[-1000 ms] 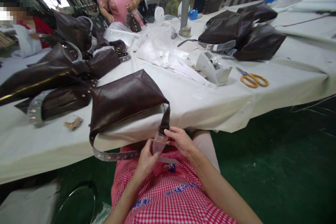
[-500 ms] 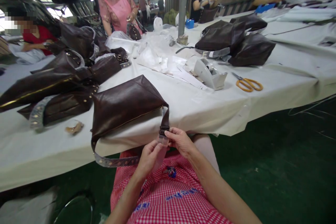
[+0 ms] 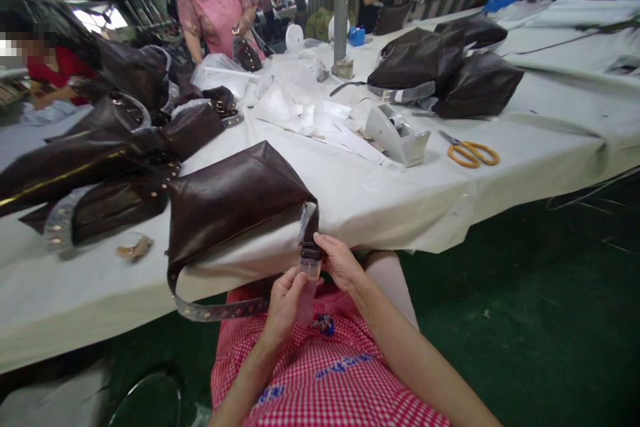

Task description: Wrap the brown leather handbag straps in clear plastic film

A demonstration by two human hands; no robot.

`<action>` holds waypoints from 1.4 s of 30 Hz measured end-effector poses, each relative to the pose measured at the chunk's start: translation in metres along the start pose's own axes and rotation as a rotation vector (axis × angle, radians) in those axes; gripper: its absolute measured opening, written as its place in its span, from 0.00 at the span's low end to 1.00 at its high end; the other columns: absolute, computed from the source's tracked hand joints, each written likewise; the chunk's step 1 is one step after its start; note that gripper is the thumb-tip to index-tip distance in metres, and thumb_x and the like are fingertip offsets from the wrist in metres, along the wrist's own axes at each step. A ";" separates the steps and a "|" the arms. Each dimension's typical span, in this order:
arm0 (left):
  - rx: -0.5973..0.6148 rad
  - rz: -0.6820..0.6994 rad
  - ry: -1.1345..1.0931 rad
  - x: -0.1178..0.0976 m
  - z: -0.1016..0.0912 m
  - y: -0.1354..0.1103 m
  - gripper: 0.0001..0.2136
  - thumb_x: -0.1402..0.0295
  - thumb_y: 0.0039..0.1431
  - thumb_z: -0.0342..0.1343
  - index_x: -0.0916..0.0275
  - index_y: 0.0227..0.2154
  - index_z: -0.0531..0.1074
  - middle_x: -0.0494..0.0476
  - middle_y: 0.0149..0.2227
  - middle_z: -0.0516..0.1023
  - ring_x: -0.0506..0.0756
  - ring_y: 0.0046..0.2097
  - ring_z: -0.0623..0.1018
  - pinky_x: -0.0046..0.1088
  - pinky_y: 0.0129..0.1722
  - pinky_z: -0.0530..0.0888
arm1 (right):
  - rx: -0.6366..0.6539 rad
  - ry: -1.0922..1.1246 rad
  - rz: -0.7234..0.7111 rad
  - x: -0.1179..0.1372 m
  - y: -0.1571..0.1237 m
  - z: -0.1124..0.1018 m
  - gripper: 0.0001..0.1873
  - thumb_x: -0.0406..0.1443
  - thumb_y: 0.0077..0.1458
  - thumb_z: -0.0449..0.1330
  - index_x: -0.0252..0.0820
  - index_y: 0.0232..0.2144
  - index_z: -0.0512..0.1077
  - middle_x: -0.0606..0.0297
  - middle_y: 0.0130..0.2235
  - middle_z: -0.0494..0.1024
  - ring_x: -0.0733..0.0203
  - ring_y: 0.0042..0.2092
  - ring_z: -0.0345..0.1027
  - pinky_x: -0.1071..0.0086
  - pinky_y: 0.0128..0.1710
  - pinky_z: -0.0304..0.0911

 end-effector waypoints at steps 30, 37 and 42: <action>-0.075 -0.013 0.038 -0.006 -0.010 -0.019 0.15 0.58 0.51 0.63 0.66 0.34 0.79 0.58 0.33 0.82 0.55 0.34 0.77 0.27 0.38 0.71 | 0.230 -0.083 -0.045 -0.001 -0.030 0.015 0.22 0.50 0.41 0.70 0.39 0.23 0.70 0.68 0.23 0.74 0.67 0.23 0.65 0.73 0.24 0.64; 0.025 -0.065 -0.031 -0.006 -0.001 -0.020 0.16 0.57 0.52 0.63 0.66 0.37 0.80 0.61 0.36 0.83 0.56 0.37 0.80 0.28 0.40 0.72 | 0.219 -0.082 -0.029 -0.006 -0.027 0.011 0.22 0.50 0.40 0.71 0.38 0.23 0.69 0.69 0.21 0.73 0.69 0.20 0.64 0.75 0.20 0.61; 0.036 -0.076 -0.084 -0.003 0.005 -0.019 0.18 0.56 0.52 0.63 0.66 0.39 0.78 0.62 0.37 0.83 0.58 0.40 0.80 0.31 0.43 0.73 | 0.214 -0.051 0.025 -0.012 -0.027 0.014 0.25 0.52 0.39 0.71 0.39 0.22 0.67 0.73 0.17 0.69 0.72 0.16 0.57 0.77 0.16 0.53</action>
Point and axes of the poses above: each hand's wrist, its own y-axis towards the middle knuckle, its own z-axis out of the palm, x = y × z, the point moved 10 cm from there along y, towards the middle knuckle
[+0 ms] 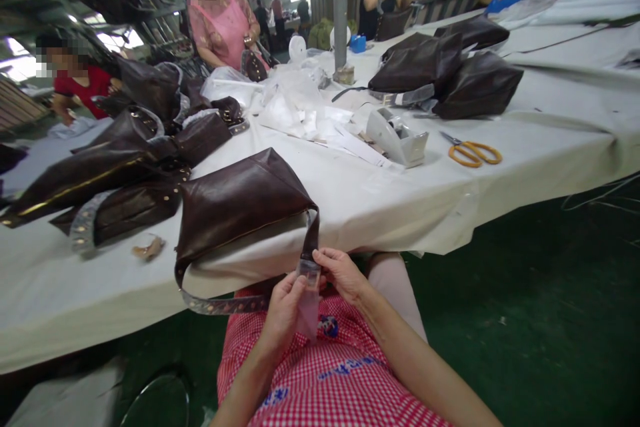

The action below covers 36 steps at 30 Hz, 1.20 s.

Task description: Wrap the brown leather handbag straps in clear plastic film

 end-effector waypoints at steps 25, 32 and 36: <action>0.022 -0.104 0.101 -0.007 0.001 0.012 0.21 0.54 0.45 0.67 0.68 0.35 0.79 0.59 0.31 0.82 0.56 0.34 0.79 0.29 0.38 0.71 | -0.033 -0.017 0.034 -0.001 0.006 -0.016 0.25 0.46 0.31 0.74 0.40 0.18 0.64 0.72 0.20 0.71 0.68 0.23 0.64 0.72 0.24 0.61; -0.057 -0.034 0.178 -0.018 -0.004 0.020 0.21 0.55 0.44 0.66 0.67 0.34 0.77 0.55 0.27 0.79 0.52 0.28 0.75 0.25 0.30 0.70 | -0.067 -0.075 -0.009 0.000 0.008 -0.017 0.23 0.46 0.31 0.74 0.40 0.16 0.65 0.72 0.19 0.70 0.69 0.22 0.61 0.73 0.24 0.58; -0.045 0.025 0.263 -0.021 -0.005 0.021 0.19 0.54 0.48 0.62 0.63 0.37 0.74 0.52 0.28 0.78 0.53 0.29 0.76 0.27 0.30 0.71 | -0.044 -0.111 -0.001 -0.001 0.009 -0.015 0.23 0.47 0.32 0.73 0.39 0.16 0.66 0.72 0.19 0.69 0.69 0.23 0.60 0.72 0.26 0.57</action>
Point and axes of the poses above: each hand's wrist, its own y-axis towards the middle knuckle, its own z-axis out of the palm, x = y × z, the point moved 10 cm from there along y, towards the middle knuckle
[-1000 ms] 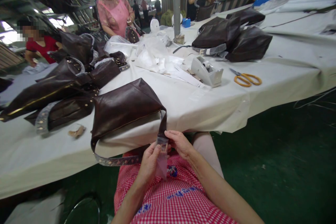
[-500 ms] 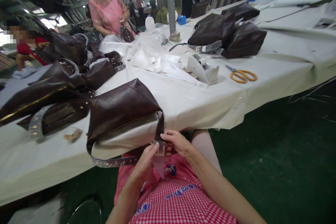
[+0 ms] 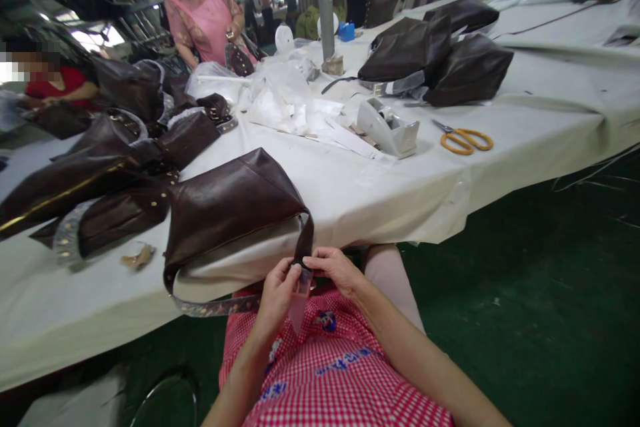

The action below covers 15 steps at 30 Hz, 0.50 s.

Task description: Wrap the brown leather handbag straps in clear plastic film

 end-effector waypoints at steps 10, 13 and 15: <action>-0.060 0.096 0.313 -0.014 -0.008 0.001 0.15 0.53 0.56 0.54 0.61 0.27 0.69 0.49 0.23 0.72 0.52 0.26 0.72 0.25 0.28 0.68 | 0.148 -0.034 -0.089 0.011 -0.017 0.013 0.18 0.44 0.38 0.72 0.39 0.27 0.75 0.69 0.27 0.75 0.65 0.29 0.65 0.69 0.35 0.61; -0.056 0.074 0.274 -0.007 -0.006 0.002 0.17 0.51 0.55 0.55 0.61 0.25 0.68 0.49 0.22 0.71 0.52 0.25 0.70 0.24 0.27 0.67 | 0.099 -0.052 -0.120 0.013 -0.018 0.007 0.17 0.45 0.38 0.72 0.39 0.24 0.73 0.71 0.24 0.73 0.66 0.27 0.63 0.70 0.33 0.60; -0.066 0.098 0.290 -0.007 -0.005 0.002 0.18 0.51 0.54 0.56 0.62 0.24 0.68 0.49 0.22 0.69 0.51 0.26 0.69 0.23 0.27 0.66 | 0.040 -0.089 -0.139 0.013 -0.016 0.002 0.19 0.47 0.40 0.70 0.39 0.20 0.71 0.72 0.21 0.70 0.67 0.26 0.60 0.71 0.31 0.59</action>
Point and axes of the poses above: each hand's wrist, its own y-axis towards the middle knuckle, its own z-axis out of the palm, x = y × z, the point moved 10 cm from there along y, towards the middle knuckle
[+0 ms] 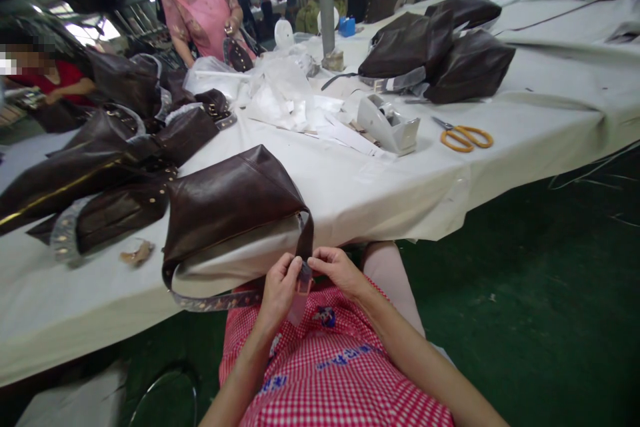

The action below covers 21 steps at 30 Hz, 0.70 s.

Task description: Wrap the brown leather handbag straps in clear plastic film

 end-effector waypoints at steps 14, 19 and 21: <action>0.055 -0.014 -0.067 0.001 -0.005 -0.015 0.14 0.58 0.52 0.59 0.66 0.26 0.78 0.54 0.25 0.77 0.53 0.29 0.72 0.26 0.32 0.67 | -0.054 -0.030 -0.047 -0.009 0.006 -0.009 0.15 0.44 0.45 0.67 0.40 0.21 0.70 0.72 0.22 0.66 0.68 0.25 0.56 0.73 0.28 0.55; -0.016 -0.049 -0.172 0.004 -0.005 -0.011 0.13 0.59 0.49 0.62 0.66 0.29 0.80 0.56 0.29 0.80 0.54 0.32 0.75 0.26 0.34 0.69 | -0.049 -0.115 -0.074 -0.004 0.007 -0.007 0.15 0.45 0.46 0.66 0.41 0.20 0.69 0.72 0.21 0.66 0.67 0.26 0.56 0.73 0.27 0.55; -0.009 -0.113 -0.282 0.012 -0.003 -0.007 0.15 0.57 0.47 0.63 0.67 0.28 0.79 0.56 0.28 0.80 0.53 0.29 0.74 0.26 0.32 0.70 | -0.045 -0.163 -0.089 -0.001 0.007 -0.006 0.17 0.46 0.47 0.65 0.41 0.20 0.69 0.71 0.21 0.66 0.67 0.26 0.57 0.72 0.27 0.55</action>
Point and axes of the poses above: each hand's wrist, its own y-axis towards the middle knuckle, its own z-axis out of the palm, x = y × z, the point moved 10 cm from there along y, towards the middle knuckle
